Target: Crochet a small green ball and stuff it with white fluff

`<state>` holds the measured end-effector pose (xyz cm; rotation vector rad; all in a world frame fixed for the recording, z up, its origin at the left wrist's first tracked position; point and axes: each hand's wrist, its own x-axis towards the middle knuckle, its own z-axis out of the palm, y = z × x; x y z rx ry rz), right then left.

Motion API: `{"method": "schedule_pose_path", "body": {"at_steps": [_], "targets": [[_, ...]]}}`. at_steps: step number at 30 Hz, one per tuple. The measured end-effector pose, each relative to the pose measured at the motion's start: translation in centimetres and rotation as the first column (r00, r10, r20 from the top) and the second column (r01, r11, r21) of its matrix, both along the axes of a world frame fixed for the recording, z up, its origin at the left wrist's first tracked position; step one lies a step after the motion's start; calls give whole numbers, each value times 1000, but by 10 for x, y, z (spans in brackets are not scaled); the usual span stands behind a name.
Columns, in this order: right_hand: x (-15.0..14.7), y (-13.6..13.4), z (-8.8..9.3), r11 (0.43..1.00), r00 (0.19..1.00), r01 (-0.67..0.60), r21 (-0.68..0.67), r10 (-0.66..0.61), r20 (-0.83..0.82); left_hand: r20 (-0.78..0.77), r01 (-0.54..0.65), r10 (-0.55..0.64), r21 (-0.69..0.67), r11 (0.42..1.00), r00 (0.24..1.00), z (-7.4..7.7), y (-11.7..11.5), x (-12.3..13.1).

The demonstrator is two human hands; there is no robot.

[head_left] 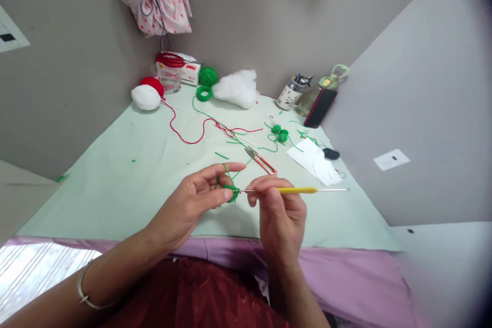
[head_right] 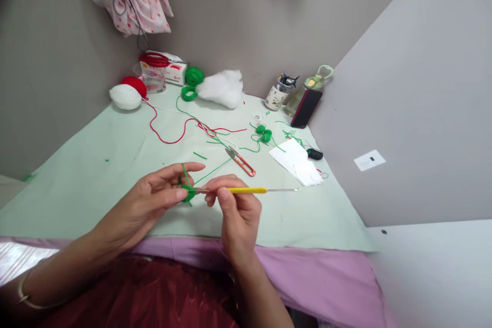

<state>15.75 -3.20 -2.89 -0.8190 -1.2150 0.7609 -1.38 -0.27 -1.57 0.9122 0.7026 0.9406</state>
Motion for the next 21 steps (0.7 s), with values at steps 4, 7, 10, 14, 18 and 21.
{"method": "schedule_pose_path", "body": {"at_steps": [4,7,10,14,18,21], "targets": [[-5,3,-3,998,988,48,40,-54,147,36,36,-37,22,999,999,-2,-5,5],[-9,-2,-9,976,937,153,156,-193,289,28,-67,67,15,998,997,-4,-6,8],[-9,-5,-14,907,809,194,374,-364,462,87,-66,77,-117,991,993,-3,-2,10],[-3,0,-9,925,876,239,296,-336,344,209,94,-39,-263,960,977,0,4,8],[-2,5,0,992,987,103,74,-111,114,93,-2,14,-132,991,996,1,4,6],[-3,6,1,997,984,64,50,-72,162,8,-24,24,-28,999,1000,0,1,6]]}}
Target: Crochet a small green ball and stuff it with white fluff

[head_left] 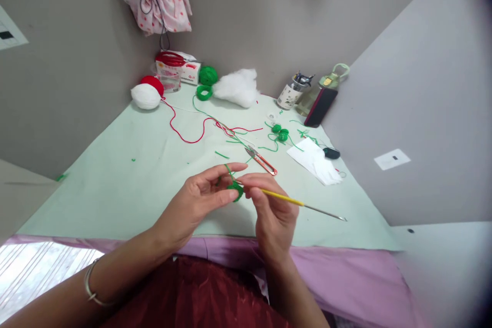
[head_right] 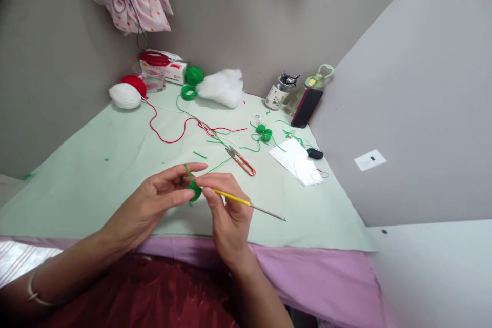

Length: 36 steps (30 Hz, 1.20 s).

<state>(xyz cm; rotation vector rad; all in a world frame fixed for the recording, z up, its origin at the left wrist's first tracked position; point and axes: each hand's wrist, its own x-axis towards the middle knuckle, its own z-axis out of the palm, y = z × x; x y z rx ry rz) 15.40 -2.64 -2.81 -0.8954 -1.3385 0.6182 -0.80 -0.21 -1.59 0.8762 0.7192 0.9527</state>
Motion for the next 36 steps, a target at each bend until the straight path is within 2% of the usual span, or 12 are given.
{"method": "schedule_pose_path", "body": {"at_steps": [5,12,21,25,28,31,33,36], "targets": [[3,2,-3,996,996,-34,-80,26,-91,-84,-11,14,36,999,996,-3,0,-3],[-1,2,-2,999,999,-22,-38,23,36,-15,69,-68,42,997,998,-4,-1,-4],[1,7,-9,984,970,-70,-162,29,-243,-89,-19,22,32,999,996,-3,1,-4],[2,7,-5,978,958,-136,-157,90,-272,-86,-25,28,34,999,996,-2,0,-5],[4,1,-1,990,988,-78,-120,61,-141,-96,-30,34,49,998,995,-2,-1,-7],[5,-7,0,999,992,27,21,-30,122,-144,-59,73,105,993,987,-3,-2,-8],[3,-11,-2,983,944,60,171,-111,311,-170,-82,109,162,983,979,-5,-2,-8],[0,-13,-10,944,848,73,321,-228,478,-167,-110,144,195,975,975,-7,-4,-5]]}}
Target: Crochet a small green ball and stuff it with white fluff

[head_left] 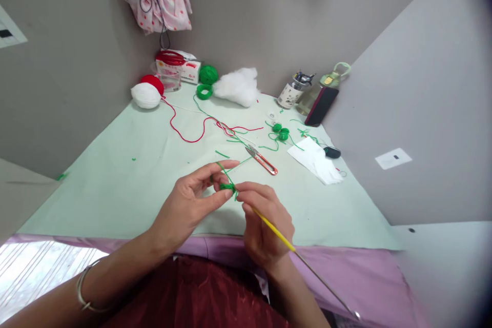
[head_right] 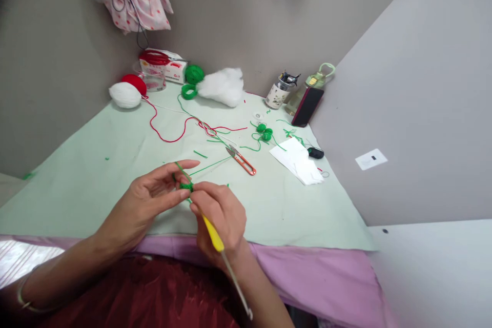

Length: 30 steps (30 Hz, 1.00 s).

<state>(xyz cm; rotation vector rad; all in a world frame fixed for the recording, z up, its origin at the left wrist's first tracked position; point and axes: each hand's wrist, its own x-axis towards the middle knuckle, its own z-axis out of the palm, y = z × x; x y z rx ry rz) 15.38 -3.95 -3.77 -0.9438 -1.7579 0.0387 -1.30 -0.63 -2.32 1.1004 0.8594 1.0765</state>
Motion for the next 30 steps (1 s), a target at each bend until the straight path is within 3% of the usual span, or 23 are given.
{"method": "schedule_pose_path", "body": {"at_steps": [3,5,8,10,12,15,20,22,26,30], "targets": [[-3,0,-8,990,987,111,89,-121,107,97,24,-16,-85,996,995,1,-1,3],[-3,0,-8,981,983,141,130,-155,103,198,118,-76,-208,971,977,4,0,3],[0,2,0,998,983,56,-3,-55,-175,338,273,-156,-333,903,928,9,3,2],[2,6,8,989,908,-78,-123,20,-419,362,282,-157,-324,903,919,10,5,1],[2,10,12,965,841,-192,-177,69,-536,321,229,-134,-280,932,938,11,5,2],[0,13,11,953,866,-222,-205,96,-490,231,168,-118,-207,964,966,10,3,3],[0,3,7,987,928,-96,-128,43,-371,139,124,-100,-171,977,985,11,5,-3],[1,1,9,983,895,-107,-146,31,-445,126,126,-107,-159,979,986,13,6,-6],[3,6,14,933,755,-296,-206,96,-649,153,180,-160,-131,975,975,15,4,-6],[-2,11,12,943,807,-268,-200,106,-581,177,213,-194,-98,972,965,12,0,-1]]}}
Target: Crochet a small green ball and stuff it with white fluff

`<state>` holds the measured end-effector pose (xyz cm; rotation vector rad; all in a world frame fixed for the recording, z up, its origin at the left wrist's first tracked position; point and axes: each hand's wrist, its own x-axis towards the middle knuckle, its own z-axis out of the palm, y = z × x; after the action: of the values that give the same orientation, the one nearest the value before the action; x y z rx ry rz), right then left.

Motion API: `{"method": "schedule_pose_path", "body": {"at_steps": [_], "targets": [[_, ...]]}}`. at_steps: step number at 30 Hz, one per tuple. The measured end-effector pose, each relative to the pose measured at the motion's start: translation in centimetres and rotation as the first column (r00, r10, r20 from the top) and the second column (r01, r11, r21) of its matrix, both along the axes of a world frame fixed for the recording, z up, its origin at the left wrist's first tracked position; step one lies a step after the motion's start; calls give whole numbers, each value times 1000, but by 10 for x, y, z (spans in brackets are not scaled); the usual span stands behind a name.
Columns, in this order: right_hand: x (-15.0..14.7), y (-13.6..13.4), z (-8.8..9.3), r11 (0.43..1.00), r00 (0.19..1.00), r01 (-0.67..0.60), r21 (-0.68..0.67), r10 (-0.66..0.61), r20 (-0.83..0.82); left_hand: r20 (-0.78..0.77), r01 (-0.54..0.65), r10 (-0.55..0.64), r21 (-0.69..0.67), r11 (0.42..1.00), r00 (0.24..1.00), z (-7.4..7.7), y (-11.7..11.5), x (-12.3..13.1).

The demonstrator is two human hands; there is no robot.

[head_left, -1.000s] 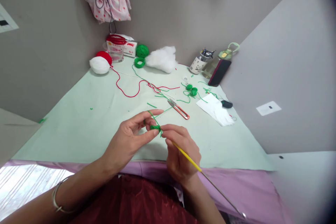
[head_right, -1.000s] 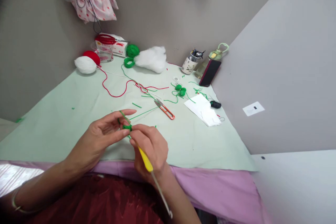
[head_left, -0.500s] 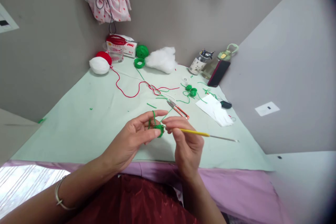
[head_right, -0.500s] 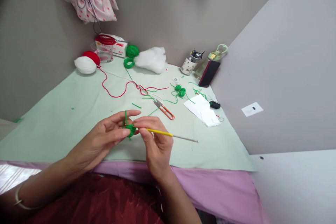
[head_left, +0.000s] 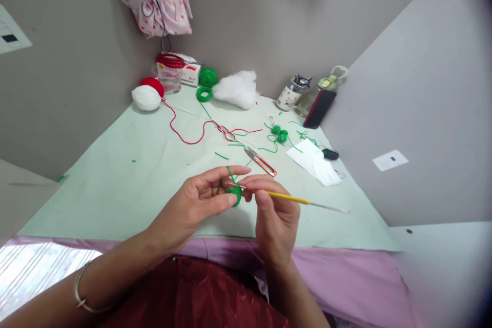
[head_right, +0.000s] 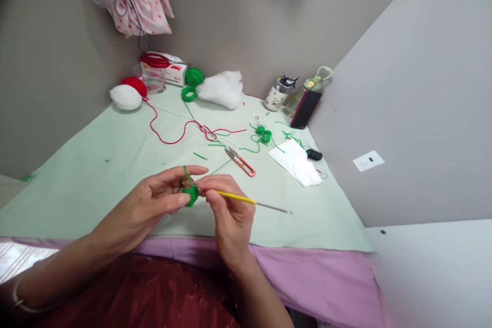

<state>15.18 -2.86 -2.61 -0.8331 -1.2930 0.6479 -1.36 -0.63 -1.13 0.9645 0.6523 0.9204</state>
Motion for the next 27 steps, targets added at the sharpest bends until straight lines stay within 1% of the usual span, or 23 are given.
{"method": "schedule_pose_path", "body": {"at_steps": [3,5,7,8,9,10,11,12,13,14,15,16,18,20,22,24,26,27], "targets": [[-5,-4,-5,991,978,109,78,-121,170,1,-97,97,-12,995,995,-2,-1,4],[-7,-8,-8,956,906,186,228,-257,336,38,-131,133,-58,990,990,-1,0,6],[-6,-9,-10,905,824,203,374,-364,434,92,-71,86,-159,985,992,-1,2,6],[-4,-9,-10,896,818,205,395,-379,434,125,-17,45,-215,977,991,-1,4,6],[-2,-8,-9,906,842,210,367,-358,403,156,32,10,-260,965,988,-1,5,6],[0,-7,-7,931,888,214,297,-312,338,180,61,-9,-288,956,984,-1,7,5],[1,-5,-5,957,936,204,205,-252,245,189,62,-6,-293,954,982,-2,8,5],[2,-4,-3,978,972,171,118,-187,145,177,33,18,-278,960,984,-2,9,5],[3,-3,-2,991,990,120,53,-124,64,148,-12,49,-244,970,988,-3,10,4],[2,-1,-1,998,998,69,14,-69,16,116,-49,73,-196,979,991,-4,9,5],[1,-1,-1,1000,1000,29,-2,-29,3,88,-73,86,-146,987,992,-5,8,5],[0,0,-1,1000,1000,7,-11,-7,14,65,-82,89,-101,991,994,-5,7,5],[-1,1,-2,999,1000,9,-35,-8,29,22,-73,74,-44,996,997,-6,5,5],[-2,2,-4,996,999,-10,-88,7,-39,-29,-69,69,-25,997,997,-5,3,3],[0,3,-4,987,987,-78,-140,56,-153,-68,-77,76,-12,997,995,-5,3,1],[1,4,-2,978,968,-143,-154,106,-226,-85,-82,82,4,997,993,-4,3,-2],[2,3,1,975,965,-167,-148,131,-225,-105,-78,81,32,996,991,-3,3,-6],[3,1,3,977,972,-160,-140,132,-196,-123,-76,82,51,996,989,-2,2,-8]]}}
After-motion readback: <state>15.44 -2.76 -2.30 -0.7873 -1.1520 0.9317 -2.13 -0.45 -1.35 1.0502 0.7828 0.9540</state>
